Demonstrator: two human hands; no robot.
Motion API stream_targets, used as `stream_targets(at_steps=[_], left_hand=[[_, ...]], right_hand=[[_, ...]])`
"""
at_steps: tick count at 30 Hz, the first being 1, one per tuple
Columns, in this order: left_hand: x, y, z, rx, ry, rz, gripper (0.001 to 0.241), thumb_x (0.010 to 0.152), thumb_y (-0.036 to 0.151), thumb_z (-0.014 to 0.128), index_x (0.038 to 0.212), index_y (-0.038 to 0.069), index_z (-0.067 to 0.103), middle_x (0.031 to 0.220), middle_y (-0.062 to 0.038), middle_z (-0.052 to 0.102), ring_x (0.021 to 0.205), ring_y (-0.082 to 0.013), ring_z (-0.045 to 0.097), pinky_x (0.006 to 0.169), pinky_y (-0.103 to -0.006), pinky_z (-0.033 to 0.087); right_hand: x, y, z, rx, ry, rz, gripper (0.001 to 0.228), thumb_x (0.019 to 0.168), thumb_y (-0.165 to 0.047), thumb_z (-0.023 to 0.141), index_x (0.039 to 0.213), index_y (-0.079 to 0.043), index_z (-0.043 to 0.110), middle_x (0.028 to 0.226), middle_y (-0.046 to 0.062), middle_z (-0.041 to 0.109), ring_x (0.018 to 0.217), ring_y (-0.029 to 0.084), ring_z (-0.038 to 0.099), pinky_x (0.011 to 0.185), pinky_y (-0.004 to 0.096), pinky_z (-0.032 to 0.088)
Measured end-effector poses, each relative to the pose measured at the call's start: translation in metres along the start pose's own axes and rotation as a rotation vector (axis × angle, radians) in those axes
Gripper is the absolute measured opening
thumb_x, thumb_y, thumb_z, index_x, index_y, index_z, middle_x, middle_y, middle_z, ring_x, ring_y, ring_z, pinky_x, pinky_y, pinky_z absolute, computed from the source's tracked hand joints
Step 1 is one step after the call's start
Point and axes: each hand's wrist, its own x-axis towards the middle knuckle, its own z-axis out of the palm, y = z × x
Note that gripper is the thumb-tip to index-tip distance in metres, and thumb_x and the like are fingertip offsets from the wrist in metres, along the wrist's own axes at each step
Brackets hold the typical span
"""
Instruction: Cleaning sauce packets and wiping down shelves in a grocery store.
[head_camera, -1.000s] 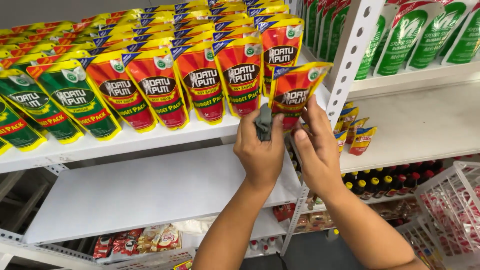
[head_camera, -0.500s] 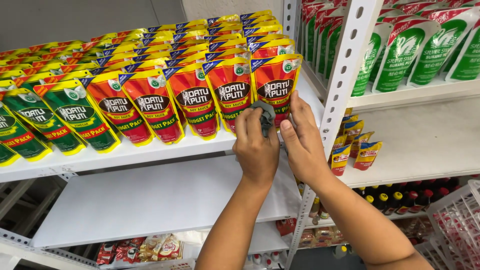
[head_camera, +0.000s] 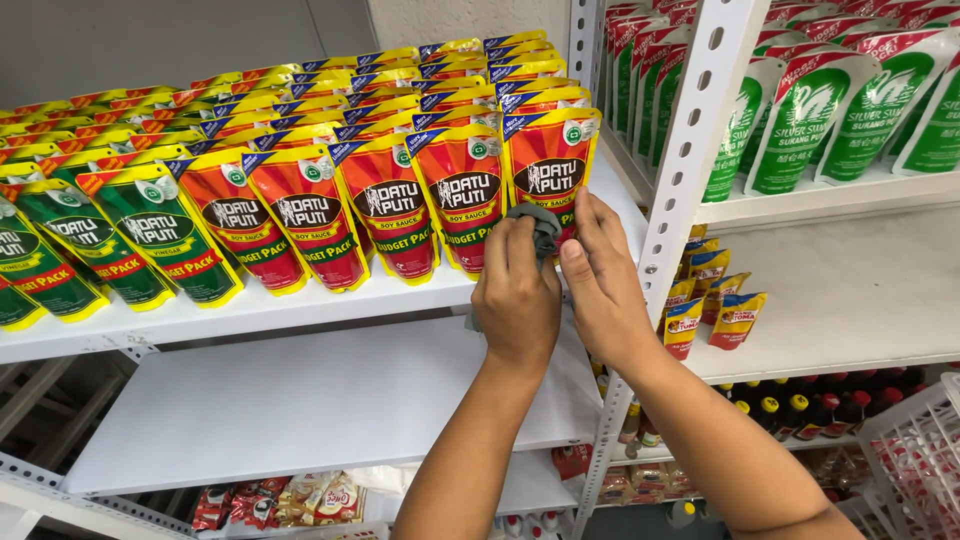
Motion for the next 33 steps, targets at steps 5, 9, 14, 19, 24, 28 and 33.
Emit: stream_targets(at_steps=[5,9,14,19,24,28,33], left_hand=[[-0.003,0.0,-0.005,0.033,-0.006,0.053,0.036,0.086,0.002,0.075,0.121,-0.001,0.063,0.122,-0.016,0.066,0.108,-0.0359,0.072,0.089,-0.0405,0.061],[-0.004,0.013,-0.022,0.021,-0.048,0.008,0.036,0.086,0.001,0.074,0.12,0.0,0.064,0.121,-0.018,0.067,0.106,-0.0371,0.071,0.087,-0.0415,0.06],[-0.005,0.022,-0.053,-0.066,-0.07,0.026,0.041,0.082,-0.004,0.073,0.121,0.0,0.064,0.12,-0.018,0.066,0.107,-0.038,0.071,0.09,-0.043,0.06],[-0.02,0.015,-0.091,-0.07,-0.091,-0.021,0.045,0.075,-0.007,0.074,0.119,0.0,0.065,0.118,-0.018,0.067,0.105,-0.0379,0.072,0.087,-0.042,0.061],[-0.039,-0.012,-0.145,-0.056,-0.09,-0.098,0.038,0.079,-0.005,0.077,0.115,0.0,0.066,0.113,-0.018,0.069,0.1,-0.0372,0.073,0.085,-0.0412,0.061],[-0.061,-0.045,-0.2,0.028,-0.097,-0.276,0.028,0.085,0.003,0.082,0.109,-0.001,0.067,0.108,-0.017,0.071,0.092,-0.035,0.074,0.079,-0.0383,0.06],[-0.101,-0.107,-0.261,0.205,-0.111,-0.38,0.026,0.087,0.006,0.081,0.108,-0.001,0.067,0.105,-0.017,0.072,0.091,-0.0332,0.074,0.079,-0.0376,0.06]], right_hand=[[-0.002,0.002,-0.002,0.002,-0.028,0.028,0.066,0.112,-0.04,0.039,0.158,0.007,0.034,0.161,0.025,0.035,0.151,0.037,0.037,0.123,0.04,0.03],[-0.005,-0.002,-0.003,-0.016,-0.052,0.012,0.067,0.113,-0.041,0.038,0.16,0.007,0.032,0.163,0.027,0.032,0.154,0.039,0.032,0.126,0.042,0.025],[-0.021,-0.013,-0.002,-0.116,-0.022,-0.01,0.067,0.114,-0.04,0.037,0.162,0.005,0.033,0.17,0.026,0.023,0.16,0.039,0.024,0.13,0.046,0.019],[-0.059,-0.033,0.014,0.131,0.025,0.003,0.067,0.112,-0.044,0.041,0.16,0.002,0.034,0.172,0.021,0.014,0.161,0.032,0.023,0.13,0.045,0.026],[-0.099,-0.02,0.055,0.266,-0.038,-0.035,0.058,0.113,-0.042,0.043,0.156,-0.002,0.039,0.169,0.018,0.02,0.158,0.028,0.03,0.132,0.043,0.028],[-0.133,-0.015,0.101,0.433,-0.182,0.066,0.052,0.112,-0.035,0.048,0.151,-0.002,0.041,0.164,0.019,0.027,0.152,0.028,0.035,0.128,0.043,0.033],[-0.162,-0.012,0.175,0.526,-0.38,0.21,0.043,0.11,-0.026,0.052,0.146,-0.004,0.046,0.155,0.017,0.039,0.145,0.027,0.043,0.12,0.042,0.041]])
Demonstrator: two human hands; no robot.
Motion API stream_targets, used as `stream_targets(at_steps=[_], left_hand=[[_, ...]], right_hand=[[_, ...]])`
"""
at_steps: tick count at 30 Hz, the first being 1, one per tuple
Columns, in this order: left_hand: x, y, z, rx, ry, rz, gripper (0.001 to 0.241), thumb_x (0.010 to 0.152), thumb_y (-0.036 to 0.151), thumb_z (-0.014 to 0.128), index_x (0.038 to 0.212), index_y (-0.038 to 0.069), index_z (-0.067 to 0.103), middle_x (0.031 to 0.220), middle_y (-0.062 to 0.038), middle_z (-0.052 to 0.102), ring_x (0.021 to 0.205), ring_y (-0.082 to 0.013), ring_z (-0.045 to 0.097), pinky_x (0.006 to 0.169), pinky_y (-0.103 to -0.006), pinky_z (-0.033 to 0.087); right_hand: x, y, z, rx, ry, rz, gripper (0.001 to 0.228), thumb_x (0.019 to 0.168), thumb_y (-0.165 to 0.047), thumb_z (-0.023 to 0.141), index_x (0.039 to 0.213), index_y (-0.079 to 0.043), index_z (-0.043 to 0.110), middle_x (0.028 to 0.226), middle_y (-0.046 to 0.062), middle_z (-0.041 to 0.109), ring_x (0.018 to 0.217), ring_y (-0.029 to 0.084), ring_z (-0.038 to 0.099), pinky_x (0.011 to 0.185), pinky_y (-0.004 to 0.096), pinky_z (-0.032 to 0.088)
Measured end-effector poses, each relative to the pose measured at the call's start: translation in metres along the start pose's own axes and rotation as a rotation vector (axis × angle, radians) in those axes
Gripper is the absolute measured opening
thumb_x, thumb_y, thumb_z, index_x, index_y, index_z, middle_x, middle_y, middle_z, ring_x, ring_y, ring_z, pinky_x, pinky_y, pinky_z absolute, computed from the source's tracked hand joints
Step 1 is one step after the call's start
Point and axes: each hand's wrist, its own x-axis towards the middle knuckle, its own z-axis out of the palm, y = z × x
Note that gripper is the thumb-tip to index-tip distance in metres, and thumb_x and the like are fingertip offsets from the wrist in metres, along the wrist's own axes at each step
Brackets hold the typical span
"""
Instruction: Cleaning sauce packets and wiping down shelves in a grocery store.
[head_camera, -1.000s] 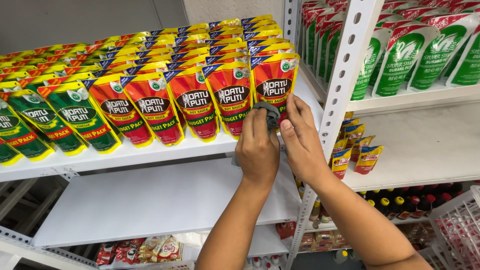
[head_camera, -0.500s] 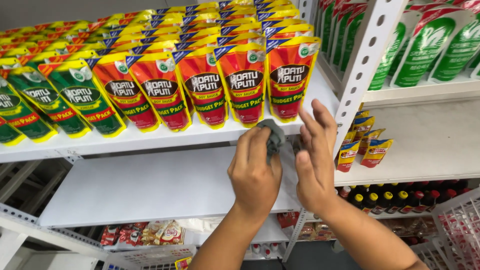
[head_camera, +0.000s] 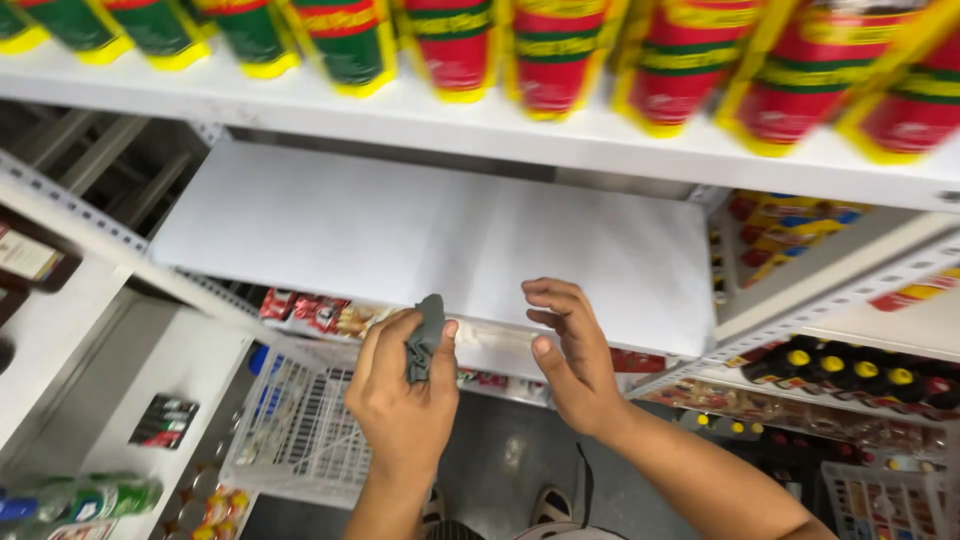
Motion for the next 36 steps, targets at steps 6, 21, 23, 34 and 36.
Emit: stream_targets(at_steps=[6,21,23,34,36], left_hand=[[-0.021,-0.111,-0.038,0.122,-0.073,-0.226,0.027,0.086,0.013,0.081,0.106,-0.001,0.069,0.101,-0.018,0.073,0.089,-0.0363,0.073,0.077,-0.0402,0.058],[-0.175,-0.404,-0.037,0.239,-0.606,-0.63,0.028,0.085,0.016,0.076,0.109,0.005,0.068,0.111,-0.016,0.068,0.091,-0.0407,0.069,0.075,-0.0492,0.058],[-0.212,-0.441,-0.015,0.31,-0.936,-0.768,0.031,0.085,0.016,0.075,0.114,0.009,0.067,0.123,-0.017,0.058,0.089,-0.041,0.069,0.076,-0.0513,0.057],[-0.381,-0.513,0.108,0.204,-1.562,-0.651,0.06,0.091,0.017,0.064,0.148,0.016,0.048,0.134,-0.016,0.06,0.1,-0.0374,0.072,0.085,-0.0481,0.058],[-0.408,-0.521,0.125,0.171,-1.523,-0.8,0.07,0.102,0.024,0.058,0.167,0.016,0.034,0.118,-0.022,0.07,0.097,-0.0391,0.073,0.086,-0.0493,0.057]], right_hand=[[-0.002,0.072,0.091,0.059,-0.14,0.312,0.03,0.106,-0.017,0.052,0.133,-0.005,0.057,0.138,0.012,0.056,0.132,0.024,0.055,0.11,0.038,0.047],[-0.142,0.333,0.246,-0.014,-0.156,1.178,0.031,0.102,-0.024,0.061,0.123,-0.002,0.067,0.116,0.012,0.071,0.109,0.02,0.064,0.095,0.034,0.049],[-0.149,0.35,0.257,0.085,-0.04,1.504,0.038,0.101,-0.032,0.057,0.131,-0.01,0.062,0.125,0.007,0.065,0.11,0.02,0.056,0.094,0.035,0.046],[-0.199,0.361,0.281,0.06,0.055,1.106,0.025,0.107,-0.014,0.054,0.128,-0.001,0.058,0.118,0.009,0.069,0.115,0.019,0.064,0.101,0.035,0.049],[-0.21,0.366,0.28,0.129,0.055,1.029,0.023,0.106,-0.008,0.053,0.128,-0.002,0.057,0.118,0.009,0.07,0.115,0.018,0.066,0.1,0.034,0.052]])
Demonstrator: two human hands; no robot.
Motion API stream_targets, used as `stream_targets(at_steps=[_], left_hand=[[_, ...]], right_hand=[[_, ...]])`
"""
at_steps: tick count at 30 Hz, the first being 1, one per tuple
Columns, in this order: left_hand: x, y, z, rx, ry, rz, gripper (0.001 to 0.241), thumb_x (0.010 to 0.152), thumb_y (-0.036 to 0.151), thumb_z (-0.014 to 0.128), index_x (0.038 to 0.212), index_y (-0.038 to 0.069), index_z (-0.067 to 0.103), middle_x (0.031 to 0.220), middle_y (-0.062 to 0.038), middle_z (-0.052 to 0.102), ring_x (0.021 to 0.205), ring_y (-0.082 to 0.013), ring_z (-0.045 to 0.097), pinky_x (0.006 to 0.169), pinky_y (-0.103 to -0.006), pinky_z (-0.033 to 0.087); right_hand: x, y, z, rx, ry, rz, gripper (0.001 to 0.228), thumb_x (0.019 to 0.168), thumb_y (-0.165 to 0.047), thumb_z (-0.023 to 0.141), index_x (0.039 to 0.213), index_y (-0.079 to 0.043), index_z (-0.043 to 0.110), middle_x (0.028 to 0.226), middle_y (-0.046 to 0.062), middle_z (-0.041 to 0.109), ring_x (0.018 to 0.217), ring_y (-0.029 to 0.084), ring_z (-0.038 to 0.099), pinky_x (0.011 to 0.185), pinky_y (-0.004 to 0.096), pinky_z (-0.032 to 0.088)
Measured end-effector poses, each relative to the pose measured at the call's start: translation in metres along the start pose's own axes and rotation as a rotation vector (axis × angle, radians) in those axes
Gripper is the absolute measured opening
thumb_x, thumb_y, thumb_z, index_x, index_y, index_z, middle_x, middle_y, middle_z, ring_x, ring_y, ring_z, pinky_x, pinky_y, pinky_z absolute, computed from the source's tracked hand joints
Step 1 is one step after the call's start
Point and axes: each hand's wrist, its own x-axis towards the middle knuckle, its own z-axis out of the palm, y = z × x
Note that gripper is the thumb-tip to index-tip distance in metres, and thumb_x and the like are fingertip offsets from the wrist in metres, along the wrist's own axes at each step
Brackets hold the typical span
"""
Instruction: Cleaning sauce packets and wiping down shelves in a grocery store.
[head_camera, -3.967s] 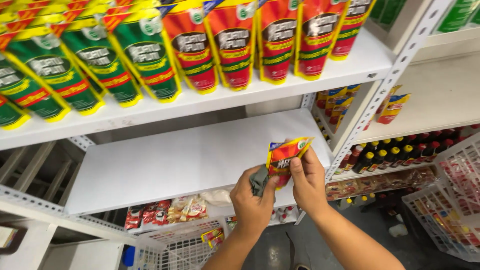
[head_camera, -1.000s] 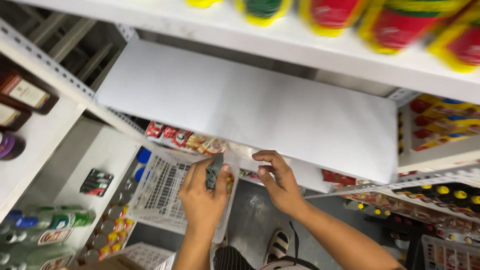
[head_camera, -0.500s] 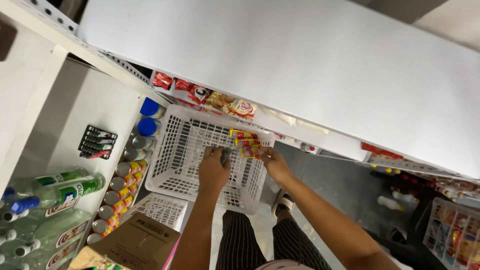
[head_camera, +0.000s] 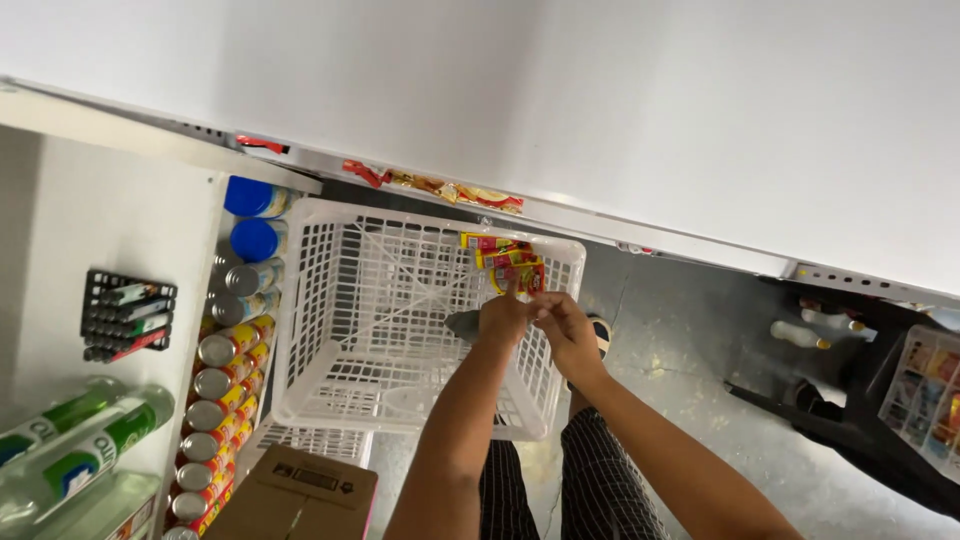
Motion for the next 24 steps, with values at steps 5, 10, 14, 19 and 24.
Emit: stream_targets(at_steps=[5,10,14,19,24], left_hand=[[0.018,-0.009,0.025,0.5,0.013,0.161,0.023,0.095,0.027,0.06,0.111,0.022,0.075,0.171,-0.006,0.032,0.108,-0.0259,0.067,0.083,-0.0415,0.058],[0.016,-0.015,0.02,0.29,0.119,0.183,0.037,0.096,0.021,0.055,0.131,0.024,0.066,0.158,-0.003,0.041,0.106,-0.0305,0.066,0.082,-0.045,0.057],[0.008,-0.021,0.013,0.2,0.16,0.19,0.027,0.1,0.019,0.057,0.124,0.019,0.07,0.158,-0.004,0.046,0.109,-0.0293,0.069,0.089,-0.0452,0.057],[-0.053,-0.016,-0.043,-0.073,0.193,0.167,0.053,0.08,0.006,0.07,0.131,0.018,0.066,0.143,-0.005,0.056,0.11,-0.0326,0.067,0.091,-0.0438,0.055],[-0.123,-0.021,-0.082,-0.587,0.31,0.357,0.049,0.079,0.0,0.071,0.127,0.009,0.069,0.127,-0.011,0.067,0.111,-0.0293,0.068,0.096,-0.038,0.054]], right_hand=[[-0.001,0.023,-0.007,0.115,0.123,0.061,0.022,0.106,-0.005,0.051,0.126,0.001,0.056,0.113,0.011,0.07,0.105,0.019,0.069,0.088,0.035,0.061],[0.001,0.013,-0.009,0.094,0.129,0.103,0.026,0.104,-0.005,0.051,0.129,0.0,0.051,0.106,0.011,0.07,0.1,0.018,0.072,0.072,0.032,0.065],[0.0,0.012,-0.01,0.11,0.138,0.104,0.027,0.103,-0.006,0.052,0.13,0.0,0.052,0.104,0.012,0.071,0.098,0.019,0.074,0.069,0.033,0.065],[0.005,0.026,-0.018,0.183,0.143,0.187,0.023,0.105,-0.009,0.051,0.126,0.0,0.054,0.103,0.013,0.07,0.095,0.021,0.074,0.068,0.034,0.064],[0.007,0.003,-0.014,0.316,0.18,0.2,0.028,0.108,-0.021,0.054,0.127,-0.001,0.057,0.108,0.014,0.068,0.094,0.025,0.068,0.073,0.038,0.056]])
